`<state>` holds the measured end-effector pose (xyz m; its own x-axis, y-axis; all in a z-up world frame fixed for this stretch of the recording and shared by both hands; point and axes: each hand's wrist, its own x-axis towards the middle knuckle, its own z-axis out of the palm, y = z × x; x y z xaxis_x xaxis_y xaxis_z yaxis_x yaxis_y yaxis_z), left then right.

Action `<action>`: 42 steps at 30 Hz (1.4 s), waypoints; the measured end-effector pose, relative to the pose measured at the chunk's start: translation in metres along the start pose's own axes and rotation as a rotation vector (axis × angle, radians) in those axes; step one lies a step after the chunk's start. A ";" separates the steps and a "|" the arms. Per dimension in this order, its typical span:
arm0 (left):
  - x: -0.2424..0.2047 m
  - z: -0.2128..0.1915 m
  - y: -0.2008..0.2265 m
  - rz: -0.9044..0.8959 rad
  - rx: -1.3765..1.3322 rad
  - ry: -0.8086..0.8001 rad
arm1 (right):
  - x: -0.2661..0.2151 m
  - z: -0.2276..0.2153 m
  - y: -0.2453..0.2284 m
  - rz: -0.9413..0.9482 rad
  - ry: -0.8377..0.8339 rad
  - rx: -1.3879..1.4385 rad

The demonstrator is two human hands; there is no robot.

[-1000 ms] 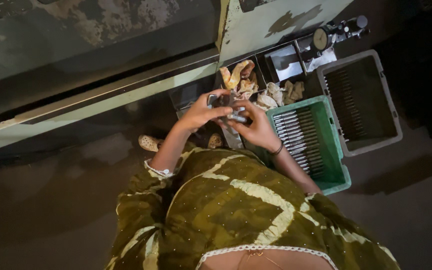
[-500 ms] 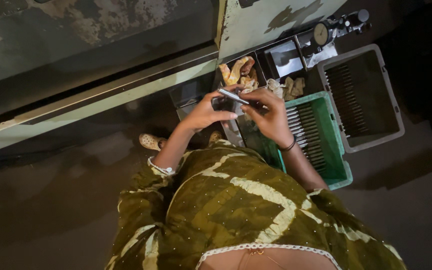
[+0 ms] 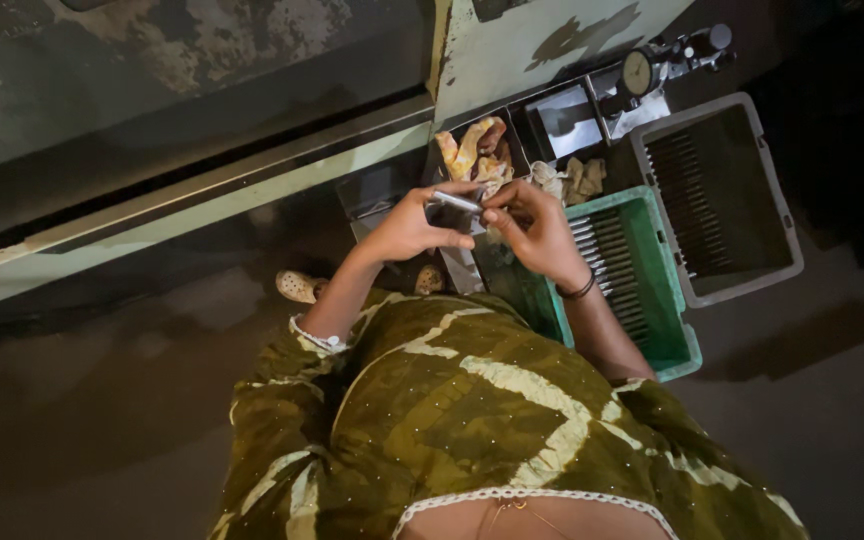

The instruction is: The person assembles small metal components by hand, inserting a cylindrical rod into a square metal piece. They repeatedly pick up parts from a green crate, assemble them, and place them back into the crate.

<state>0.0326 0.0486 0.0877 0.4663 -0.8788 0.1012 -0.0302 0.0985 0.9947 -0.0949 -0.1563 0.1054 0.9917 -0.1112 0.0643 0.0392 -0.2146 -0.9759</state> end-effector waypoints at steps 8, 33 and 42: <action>-0.006 -0.005 0.010 0.074 0.073 -0.023 | 0.001 0.004 0.017 0.123 -0.104 0.370; 0.000 0.009 0.005 -0.318 -0.123 0.216 | 0.018 0.025 -0.007 -0.056 0.148 -0.351; 0.006 0.001 0.015 0.118 0.082 0.140 | 0.013 0.018 -0.015 -0.038 0.130 -0.406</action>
